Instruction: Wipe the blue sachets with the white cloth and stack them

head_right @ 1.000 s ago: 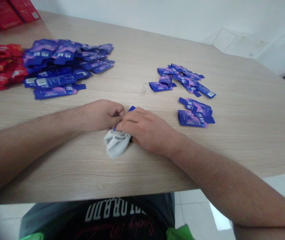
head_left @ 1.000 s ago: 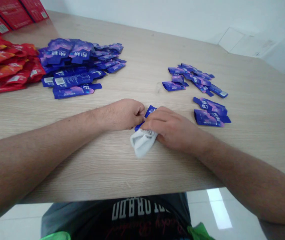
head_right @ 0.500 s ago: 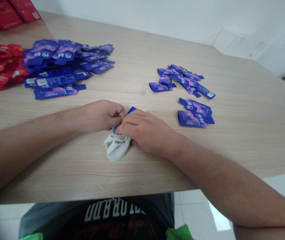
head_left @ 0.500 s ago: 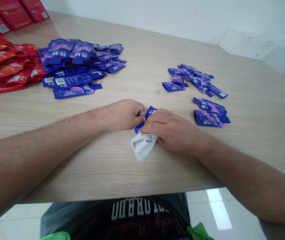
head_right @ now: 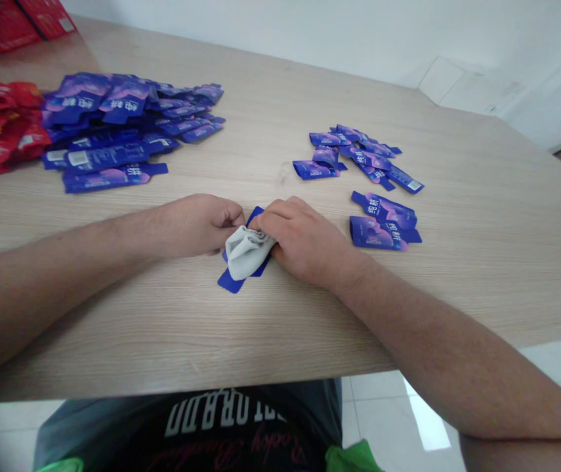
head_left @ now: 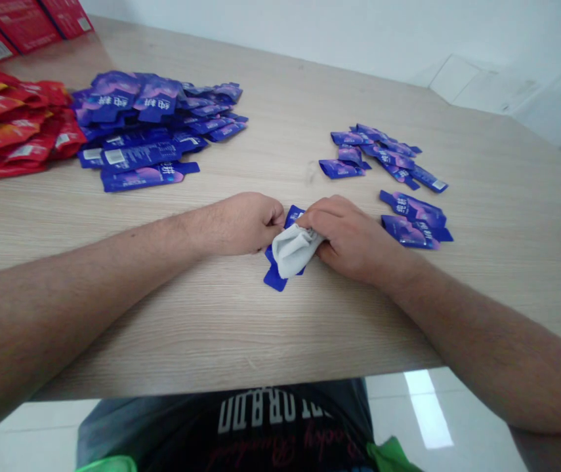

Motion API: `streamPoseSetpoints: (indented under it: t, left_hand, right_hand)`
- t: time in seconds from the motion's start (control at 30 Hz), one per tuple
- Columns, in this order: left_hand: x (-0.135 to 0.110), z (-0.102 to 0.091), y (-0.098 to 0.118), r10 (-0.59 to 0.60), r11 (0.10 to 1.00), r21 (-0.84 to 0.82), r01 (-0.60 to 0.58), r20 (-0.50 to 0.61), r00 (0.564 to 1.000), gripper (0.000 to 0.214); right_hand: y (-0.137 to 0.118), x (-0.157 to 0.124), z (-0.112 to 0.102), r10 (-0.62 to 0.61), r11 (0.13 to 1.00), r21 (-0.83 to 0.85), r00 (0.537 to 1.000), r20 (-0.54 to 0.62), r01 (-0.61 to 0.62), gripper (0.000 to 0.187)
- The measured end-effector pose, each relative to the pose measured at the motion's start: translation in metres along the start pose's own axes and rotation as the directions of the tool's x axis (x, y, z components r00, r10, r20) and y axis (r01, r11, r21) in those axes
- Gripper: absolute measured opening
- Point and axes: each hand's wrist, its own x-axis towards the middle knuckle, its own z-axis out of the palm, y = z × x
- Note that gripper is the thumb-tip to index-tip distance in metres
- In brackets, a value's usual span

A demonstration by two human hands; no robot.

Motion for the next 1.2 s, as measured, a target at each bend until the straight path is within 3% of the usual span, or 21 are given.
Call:
streamPoseSetpoints:
  t: [0.13,0.27,0.43,0.57,0.73,0.87,1.0,1.2]
  left_hand:
    - [0.000,0.000,0.000,0.024,1.000,0.002,-0.024,-0.005,1.000,0.018]
    - [0.000,0.000,0.001,-0.002,1.000,0.006,0.003,-0.012,1.000,0.017]
    - [-0.001,-0.001,0.000,0.028,1.000,-0.014,-0.027,0.020,0.999,0.016]
    - [-0.002,-0.002,-0.001,0.035,0.999,-0.023,-0.033,0.055,0.998,0.016]
    - [-0.003,-0.005,-0.001,0.100,0.995,0.011,-0.101,0.073,0.992,0.014]
    - [-0.003,-0.004,0.000,0.120,0.992,0.026,-0.122,0.068,0.990,0.014]
    - [-0.003,-0.003,0.000,0.109,0.994,0.024,-0.110,0.032,0.994,0.014]
    - [-0.005,0.000,-0.001,0.097,0.995,-0.010,-0.097,0.006,0.995,0.014]
  right_hand:
    - [-0.001,-0.001,0.001,-0.118,0.991,0.068,0.992,0.054,0.115,0.029]
    - [0.000,-0.001,0.002,-0.007,1.000,0.015,1.000,-0.010,0.008,0.029]
    - [0.005,-0.002,0.000,-0.121,0.991,0.067,0.991,0.055,0.117,0.031]
    - [0.015,-0.001,-0.002,0.031,0.999,-0.021,0.999,-0.026,-0.032,0.033]
    - [0.020,-0.001,0.000,-0.060,0.997,0.050,0.998,0.021,0.059,0.036]
    - [0.020,-0.001,0.001,0.029,0.999,-0.023,0.999,-0.035,-0.030,0.034]
    - [0.017,-0.002,-0.001,-0.063,0.998,0.031,0.997,0.037,0.062,0.034]
    - [0.000,-0.001,-0.007,0.040,0.995,-0.092,0.996,0.079,-0.033,0.024]
